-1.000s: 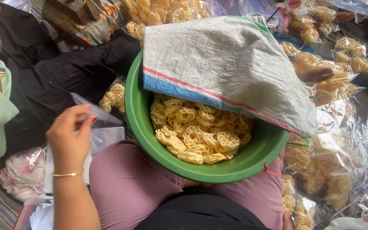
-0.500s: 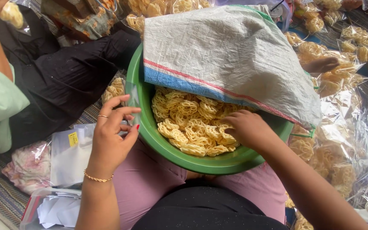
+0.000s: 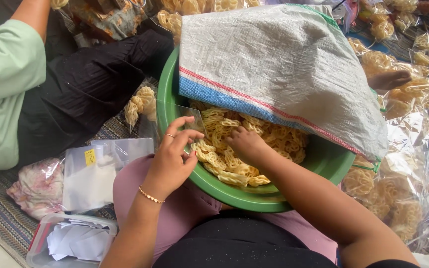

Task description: Packaging flower-shaped crackers into small plastic bags from a large basin

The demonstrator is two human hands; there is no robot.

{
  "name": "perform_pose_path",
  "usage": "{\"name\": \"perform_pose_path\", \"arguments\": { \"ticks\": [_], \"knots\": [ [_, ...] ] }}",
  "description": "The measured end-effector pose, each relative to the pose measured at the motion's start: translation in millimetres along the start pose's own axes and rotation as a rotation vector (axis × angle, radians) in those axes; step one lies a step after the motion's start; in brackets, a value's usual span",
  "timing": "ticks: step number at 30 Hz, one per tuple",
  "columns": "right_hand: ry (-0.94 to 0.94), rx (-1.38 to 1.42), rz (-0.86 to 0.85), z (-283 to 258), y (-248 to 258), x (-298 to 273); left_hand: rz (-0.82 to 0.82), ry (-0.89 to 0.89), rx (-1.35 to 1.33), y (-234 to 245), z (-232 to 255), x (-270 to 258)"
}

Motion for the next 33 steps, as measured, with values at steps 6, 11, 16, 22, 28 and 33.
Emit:
{"name": "perform_pose_path", "arguments": {
  "ticks": [6,11,16,22,28,33],
  "knots": [
    [-0.105,0.309,-0.079,24,35,-30,0.043,-0.061,0.126,-11,15,0],
    [-0.376,0.812,0.247,29,168,-102,0.073,-0.105,0.047,-21,26,10],
    [-0.415,1.467,0.759,22,135,-141,0.1,-0.148,-0.019,-38,40,16],
    [-0.353,1.377,1.223,-2,145,-155,0.139,-0.224,0.047,-67,50,22],
    [-0.499,0.988,1.235,-2,161,-165,0.135,-0.325,0.206,-97,92,7],
    [-0.593,1.32,1.387,10,129,-163,0.217,-0.63,0.302,-116,134,-24]
  ]
}}
Point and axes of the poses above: each hand's wrist, its own x-axis towards the middle knuckle, its own y-axis out of the back of the hand, z = x × y, the point moved 10 cm from there along x, towards the middle knuckle, and after that the axes turned 14 degrees about y, right-handed, at the moved point
